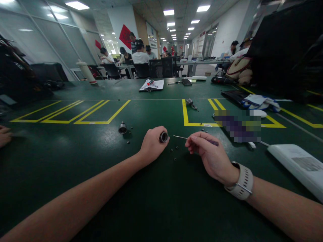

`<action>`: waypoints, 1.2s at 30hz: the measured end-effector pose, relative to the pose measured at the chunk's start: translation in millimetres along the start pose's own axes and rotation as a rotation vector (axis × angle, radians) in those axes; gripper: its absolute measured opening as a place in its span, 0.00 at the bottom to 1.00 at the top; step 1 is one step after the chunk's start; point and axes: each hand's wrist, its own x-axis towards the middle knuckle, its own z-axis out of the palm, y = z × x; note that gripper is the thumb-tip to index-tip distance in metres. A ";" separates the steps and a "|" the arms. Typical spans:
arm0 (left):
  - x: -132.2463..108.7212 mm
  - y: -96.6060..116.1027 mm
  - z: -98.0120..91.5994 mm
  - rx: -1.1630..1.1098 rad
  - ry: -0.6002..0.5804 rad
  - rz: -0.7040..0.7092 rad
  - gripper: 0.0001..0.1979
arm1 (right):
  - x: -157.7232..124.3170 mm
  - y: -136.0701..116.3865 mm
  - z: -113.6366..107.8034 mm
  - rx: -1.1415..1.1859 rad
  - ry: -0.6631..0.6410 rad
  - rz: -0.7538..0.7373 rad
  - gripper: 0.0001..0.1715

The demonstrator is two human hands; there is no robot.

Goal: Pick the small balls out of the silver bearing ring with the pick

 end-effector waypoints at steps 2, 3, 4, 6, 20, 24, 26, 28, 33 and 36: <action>1.6 -1.3 0.3 -0.066 0.090 -0.103 0.06 | 0.4 0.9 0.8 -0.105 0.023 -0.017 0.06; 2.8 -2.1 0.5 -0.098 0.128 -0.149 0.07 | 0.9 1.2 1.8 -0.193 0.015 -0.020 0.07; 4.0 -3.0 0.9 -0.122 0.164 -0.193 0.08 | 1.7 1.5 3.4 -0.303 -0.014 -0.026 0.08; 6.2 -5.4 1.9 -0.155 0.244 -0.269 0.08 | 3.5 2.7 7.3 -0.540 -0.120 -0.066 0.11; 0.8 -3.3 -2.4 0.021 0.268 -0.084 0.11 | -42.2 -12.6 -6.3 -1.040 -0.827 -0.578 0.11; -7.0 10.8 -11.8 -0.176 0.206 -0.138 0.13 | -54.6 -16.1 -13.7 -1.057 -0.881 -0.617 0.11; -10.7 19.8 -17.8 -0.344 0.219 -0.182 0.15 | -53.7 -14.9 -14.3 -1.012 -0.833 -0.600 0.12; -12.8 29.2 -23.6 -0.516 0.210 -0.284 0.16 | -48.1 -12.1 -11.0 -0.975 -0.730 -0.553 0.13; -13.2 45.9 -32.2 -0.765 0.290 -0.534 0.17 | -32.7 -4.4 1.5 -0.959 -0.673 -0.478 0.09; -16.1 50.2 -35.9 -0.909 0.248 -0.593 0.17 | -37.9 -5.7 -2.2 -0.985 -0.798 -0.469 0.09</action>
